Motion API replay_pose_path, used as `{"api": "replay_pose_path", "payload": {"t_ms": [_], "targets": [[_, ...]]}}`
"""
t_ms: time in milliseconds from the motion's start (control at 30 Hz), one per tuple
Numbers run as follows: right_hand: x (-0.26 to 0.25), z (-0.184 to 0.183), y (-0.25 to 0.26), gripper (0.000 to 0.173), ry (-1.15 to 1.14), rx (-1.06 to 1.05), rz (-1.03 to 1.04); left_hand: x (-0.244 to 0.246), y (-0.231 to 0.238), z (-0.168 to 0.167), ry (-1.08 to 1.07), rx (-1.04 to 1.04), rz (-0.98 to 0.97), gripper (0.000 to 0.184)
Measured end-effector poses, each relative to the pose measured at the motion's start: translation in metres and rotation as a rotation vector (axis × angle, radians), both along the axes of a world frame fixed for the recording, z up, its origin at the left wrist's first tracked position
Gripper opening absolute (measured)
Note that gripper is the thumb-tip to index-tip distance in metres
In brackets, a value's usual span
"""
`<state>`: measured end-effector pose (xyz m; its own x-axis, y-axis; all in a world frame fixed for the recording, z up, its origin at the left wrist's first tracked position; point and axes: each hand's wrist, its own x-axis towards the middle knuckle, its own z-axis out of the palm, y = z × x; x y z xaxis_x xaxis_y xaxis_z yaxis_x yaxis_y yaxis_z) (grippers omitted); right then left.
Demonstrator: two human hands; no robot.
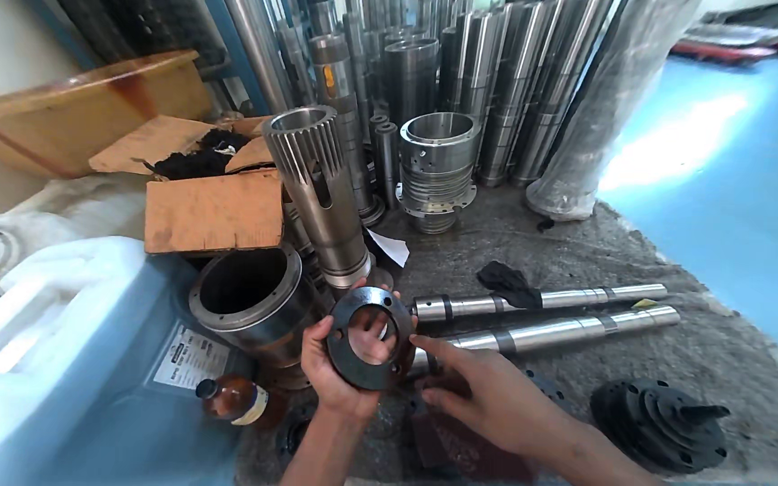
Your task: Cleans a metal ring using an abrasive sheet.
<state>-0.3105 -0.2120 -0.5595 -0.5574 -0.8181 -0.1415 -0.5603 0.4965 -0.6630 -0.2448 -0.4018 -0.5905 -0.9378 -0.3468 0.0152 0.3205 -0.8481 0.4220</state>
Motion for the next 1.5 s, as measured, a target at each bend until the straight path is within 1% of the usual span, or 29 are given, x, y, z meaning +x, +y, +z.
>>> {"api": "replay_pose_path", "payload": {"t_ms": [67,200,267,400,567,667,767,833,967,1100,1200,1267,1300,1367,1433,1500], "targets": [[-0.006,0.000,0.004,0.055,-0.061,-0.054,-0.048,-0.001,0.000,0.001,0.006,-0.010,0.013,0.064],[-0.015,0.004,0.009,0.027,-0.260,-0.233,-0.175,-0.001,0.000,0.000,0.037,-0.018,0.027,0.062],[-0.013,0.001,0.008,0.020,-0.374,-0.293,-0.221,-0.002,0.000,0.000,0.041,-0.021,0.029,0.061],[-0.004,-0.009,0.000,0.019,-0.585,-0.354,-0.289,-0.004,0.002,-0.002,0.042,-0.004,0.023,0.062],[0.001,-0.020,-0.008,0.020,-0.632,-0.353,-0.322,-0.002,0.004,-0.002,0.062,0.021,0.006,0.063],[-0.006,-0.013,-0.004,0.017,-0.679,-0.365,-0.301,-0.002,0.004,-0.001,0.086,0.041,-0.013,0.062],[-0.015,-0.006,-0.002,0.014,-0.754,-0.462,-0.390,-0.002,0.004,0.000,0.089,0.020,-0.009,0.063],[-0.015,-0.012,-0.004,0.015,-0.792,-0.512,-0.441,-0.002,0.007,0.000,0.072,0.013,-0.004,0.064],[0.007,-0.032,-0.014,0.023,-0.812,-0.521,-0.396,-0.003,0.009,-0.005,0.095,0.022,-0.043,0.070],[0.026,-0.035,-0.020,0.026,-0.737,-0.497,-0.325,-0.004,0.007,-0.009,0.072,0.061,-0.021,0.070],[0.007,-0.034,-0.018,0.027,-0.618,-0.510,-0.452,-0.004,0.008,-0.010,0.071,0.075,-0.013,0.068],[-0.006,-0.037,-0.017,0.026,-0.633,-0.541,-0.541,-0.003,0.010,-0.009,0.068,0.084,-0.022,0.068],[-0.005,-0.039,-0.017,0.026,-0.644,-0.552,-0.546,-0.003,0.011,-0.009,0.072,0.083,-0.027,0.069],[0.012,-0.042,-0.021,0.027,-0.647,-0.543,-0.476,-0.004,0.009,-0.012,0.085,0.076,-0.032,0.069],[0.027,-0.039,-0.023,0.028,-0.632,-0.478,-0.366,-0.005,0.007,-0.014,0.080,0.078,-0.025,0.068],[0.022,-0.031,-0.022,0.032,-0.503,-0.359,-0.345,-0.006,0.007,-0.012,0.047,0.091,-0.011,0.067]]}}
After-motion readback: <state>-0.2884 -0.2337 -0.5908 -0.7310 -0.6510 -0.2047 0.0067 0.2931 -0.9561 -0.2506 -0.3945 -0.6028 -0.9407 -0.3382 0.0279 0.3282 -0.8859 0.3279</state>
